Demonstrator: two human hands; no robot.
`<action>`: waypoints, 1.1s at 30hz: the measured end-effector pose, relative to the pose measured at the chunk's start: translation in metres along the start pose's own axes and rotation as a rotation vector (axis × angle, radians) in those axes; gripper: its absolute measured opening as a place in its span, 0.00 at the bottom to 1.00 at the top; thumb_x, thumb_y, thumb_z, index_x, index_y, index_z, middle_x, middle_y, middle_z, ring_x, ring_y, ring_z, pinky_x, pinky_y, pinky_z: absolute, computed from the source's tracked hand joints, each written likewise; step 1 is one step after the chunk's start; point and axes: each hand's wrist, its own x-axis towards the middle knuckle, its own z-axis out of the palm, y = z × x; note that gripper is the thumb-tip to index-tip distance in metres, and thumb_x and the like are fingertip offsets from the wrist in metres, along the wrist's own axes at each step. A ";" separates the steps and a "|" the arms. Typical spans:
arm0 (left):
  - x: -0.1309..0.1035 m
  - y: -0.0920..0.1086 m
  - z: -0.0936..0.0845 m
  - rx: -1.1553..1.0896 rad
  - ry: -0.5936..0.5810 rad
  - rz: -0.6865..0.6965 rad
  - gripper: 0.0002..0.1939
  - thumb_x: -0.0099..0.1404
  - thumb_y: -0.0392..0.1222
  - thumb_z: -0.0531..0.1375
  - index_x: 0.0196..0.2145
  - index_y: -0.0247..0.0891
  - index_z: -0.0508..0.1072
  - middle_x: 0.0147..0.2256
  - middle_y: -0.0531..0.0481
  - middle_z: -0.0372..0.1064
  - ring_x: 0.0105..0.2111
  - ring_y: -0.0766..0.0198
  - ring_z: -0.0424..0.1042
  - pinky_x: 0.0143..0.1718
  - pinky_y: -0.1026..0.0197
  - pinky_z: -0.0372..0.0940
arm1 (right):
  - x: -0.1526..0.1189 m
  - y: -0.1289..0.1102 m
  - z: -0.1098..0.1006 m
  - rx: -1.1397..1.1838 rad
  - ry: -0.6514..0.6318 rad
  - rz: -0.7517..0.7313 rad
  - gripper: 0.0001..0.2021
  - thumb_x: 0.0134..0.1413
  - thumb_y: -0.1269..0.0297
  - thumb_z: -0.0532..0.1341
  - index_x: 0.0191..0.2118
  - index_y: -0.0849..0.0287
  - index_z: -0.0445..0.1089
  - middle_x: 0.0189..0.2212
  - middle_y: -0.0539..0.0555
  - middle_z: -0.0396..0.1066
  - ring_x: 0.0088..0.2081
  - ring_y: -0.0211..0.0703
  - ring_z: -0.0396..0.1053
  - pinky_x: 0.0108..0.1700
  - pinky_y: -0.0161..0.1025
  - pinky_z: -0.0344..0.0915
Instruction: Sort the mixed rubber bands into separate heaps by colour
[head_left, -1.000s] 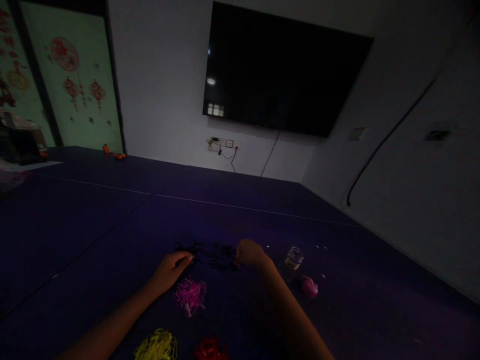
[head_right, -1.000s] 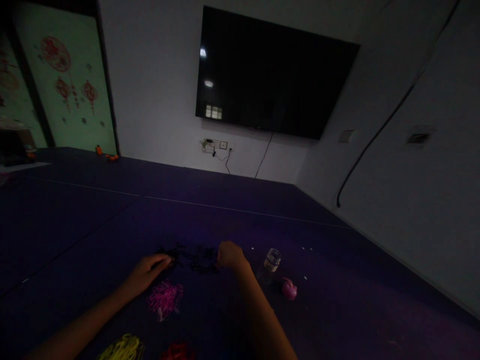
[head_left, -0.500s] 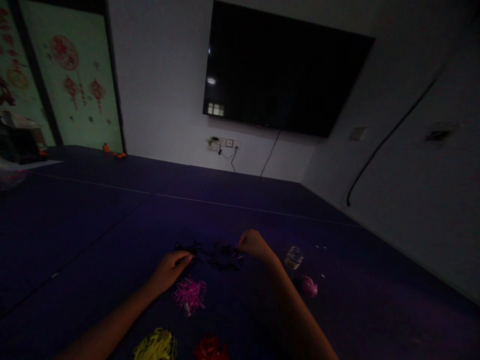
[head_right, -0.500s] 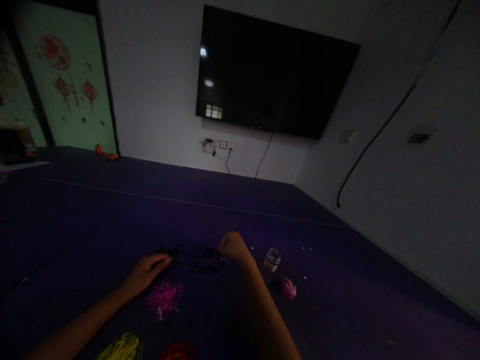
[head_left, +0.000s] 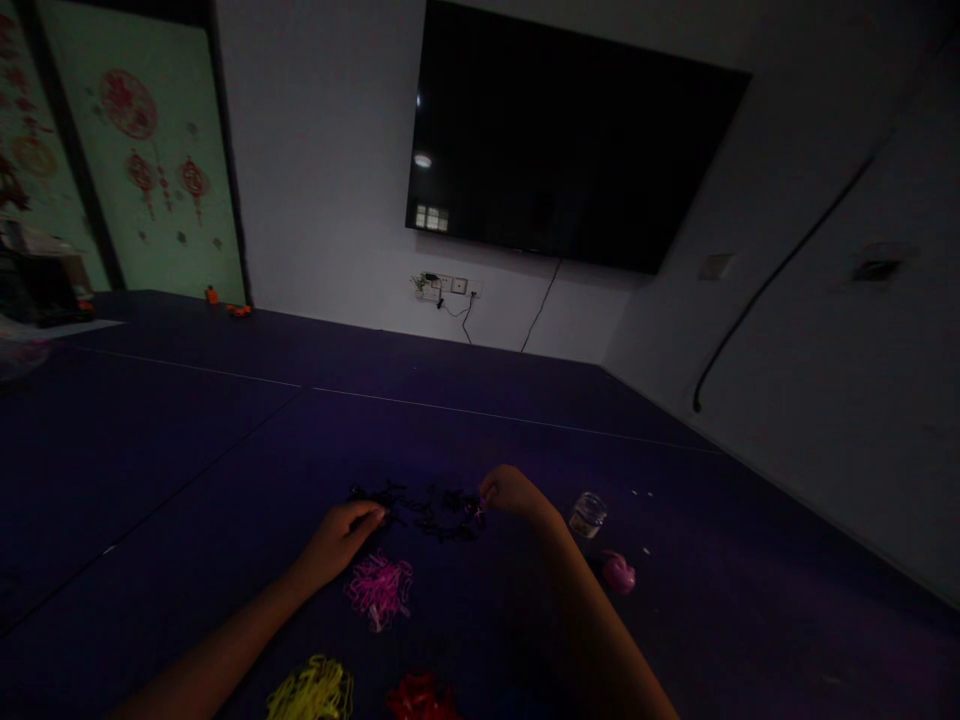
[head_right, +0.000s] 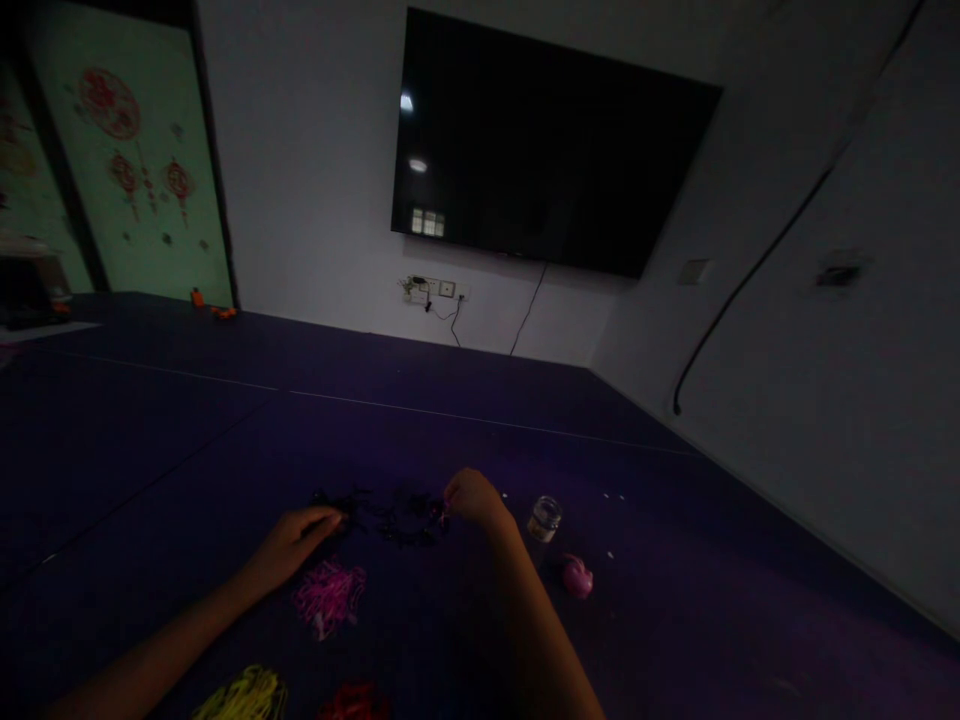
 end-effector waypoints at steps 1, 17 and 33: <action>0.000 0.000 0.000 0.001 0.003 -0.001 0.20 0.63 0.51 0.48 0.37 0.40 0.76 0.36 0.48 0.77 0.37 0.59 0.73 0.40 0.60 0.66 | 0.000 0.000 0.001 -0.016 -0.011 0.011 0.12 0.33 0.76 0.61 0.29 0.62 0.77 0.27 0.52 0.76 0.31 0.40 0.72 0.28 0.28 0.58; 0.000 0.001 0.000 -0.016 -0.010 -0.001 0.19 0.64 0.52 0.48 0.35 0.40 0.75 0.36 0.49 0.77 0.38 0.59 0.73 0.40 0.61 0.65 | -0.002 -0.013 0.010 -0.145 -0.017 0.064 0.12 0.35 0.70 0.65 0.33 0.53 0.76 0.32 0.48 0.77 0.36 0.38 0.73 0.27 0.28 0.56; 0.001 -0.001 -0.001 -0.034 0.002 -0.005 0.19 0.63 0.51 0.50 0.37 0.40 0.76 0.37 0.48 0.77 0.38 0.58 0.73 0.42 0.60 0.65 | 0.003 -0.012 0.015 -0.111 0.003 0.002 0.15 0.38 0.72 0.62 0.37 0.54 0.74 0.31 0.47 0.76 0.33 0.35 0.72 0.26 0.27 0.55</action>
